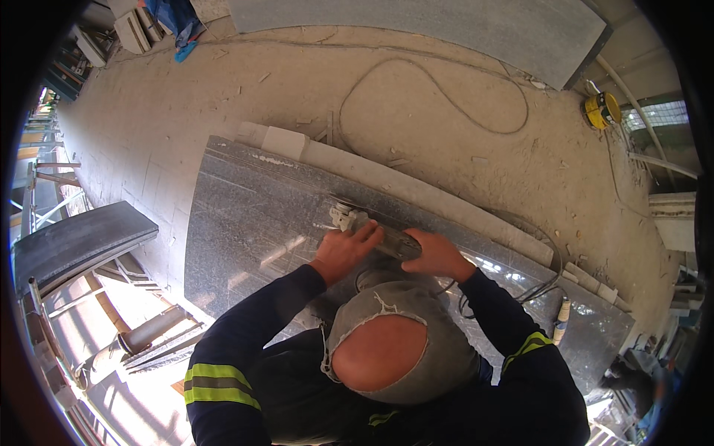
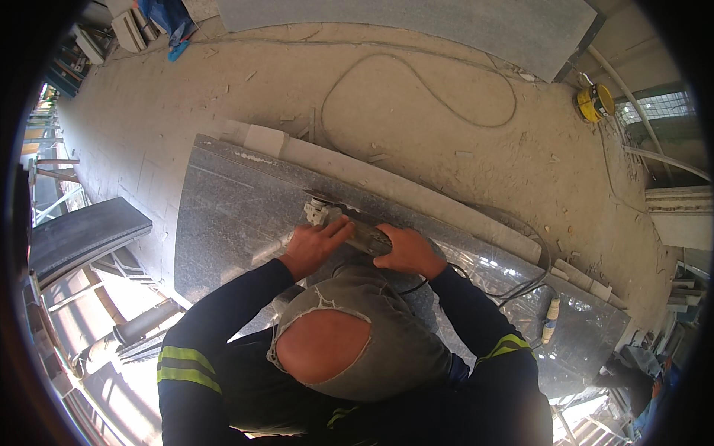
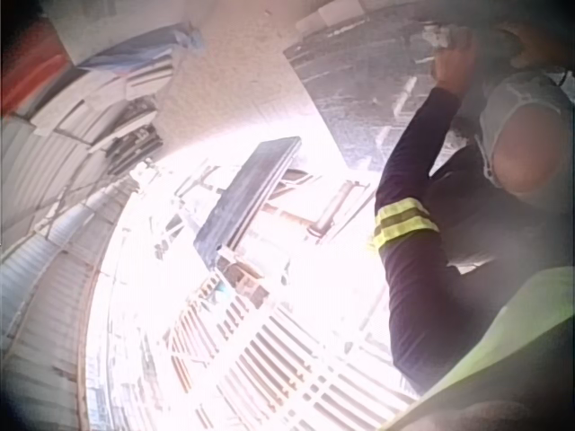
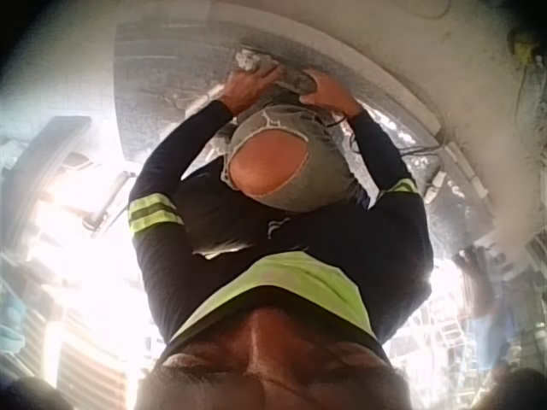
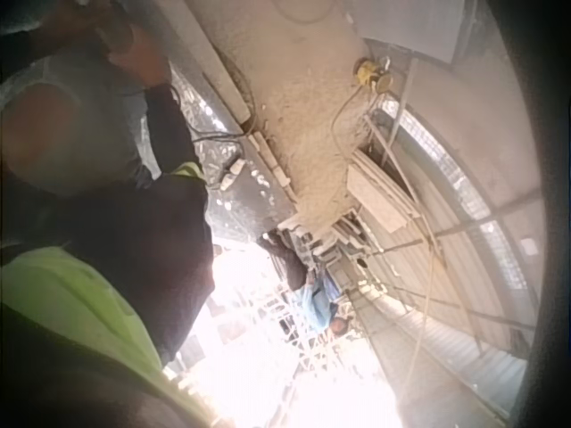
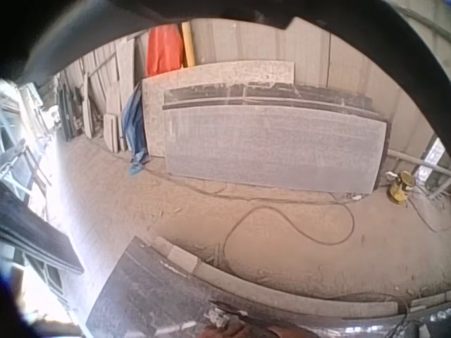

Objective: The person kneels on the floor and uses an angle grinder to grind the surface of a large stone slab. They move the tool back and forth along the slab, generating dust as they work.

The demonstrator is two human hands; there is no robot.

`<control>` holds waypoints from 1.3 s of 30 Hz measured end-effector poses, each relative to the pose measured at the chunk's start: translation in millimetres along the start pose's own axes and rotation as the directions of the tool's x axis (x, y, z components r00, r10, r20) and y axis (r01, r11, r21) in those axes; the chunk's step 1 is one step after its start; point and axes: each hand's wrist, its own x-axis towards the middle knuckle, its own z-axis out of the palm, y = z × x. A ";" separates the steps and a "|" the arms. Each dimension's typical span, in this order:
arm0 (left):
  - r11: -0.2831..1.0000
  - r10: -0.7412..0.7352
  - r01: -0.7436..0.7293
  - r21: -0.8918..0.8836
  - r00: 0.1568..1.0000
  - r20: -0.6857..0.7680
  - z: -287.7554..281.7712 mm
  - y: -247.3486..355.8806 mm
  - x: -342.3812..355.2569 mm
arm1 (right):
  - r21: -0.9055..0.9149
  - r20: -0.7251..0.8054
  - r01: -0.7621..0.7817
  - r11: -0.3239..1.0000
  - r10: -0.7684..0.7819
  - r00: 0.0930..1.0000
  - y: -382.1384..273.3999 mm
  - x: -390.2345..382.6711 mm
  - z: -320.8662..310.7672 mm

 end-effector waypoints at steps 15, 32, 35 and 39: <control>0.999 0.041 -0.040 0.007 0.999 -0.013 0.1 4.9 2.2 | -0.026 0.006 -0.009 1.000 0.009 1.000 4.9 -7.1 -1.5; 0.999 0.030 -0.030 -0.029 1.000 0.001 3.6 15.2 6.5 | -0.018 0.066 -0.067 0.998 0.068 0.995 1.6 -18.8 -14.9; 0.999 0.032 -0.031 -0.036 0.999 0.016 4.1 16.0 7.4 | -0.024 0.068 -0.079 0.997 0.080 0.994 1.6 -20.7 -16.6; 0.999 0.042 -0.043 -0.034 0.999 -0.006 4.7 17.0 8.0 | -0.032 0.020 -0.047 0.998 0.047 0.999 2.1 -22.6 -14.5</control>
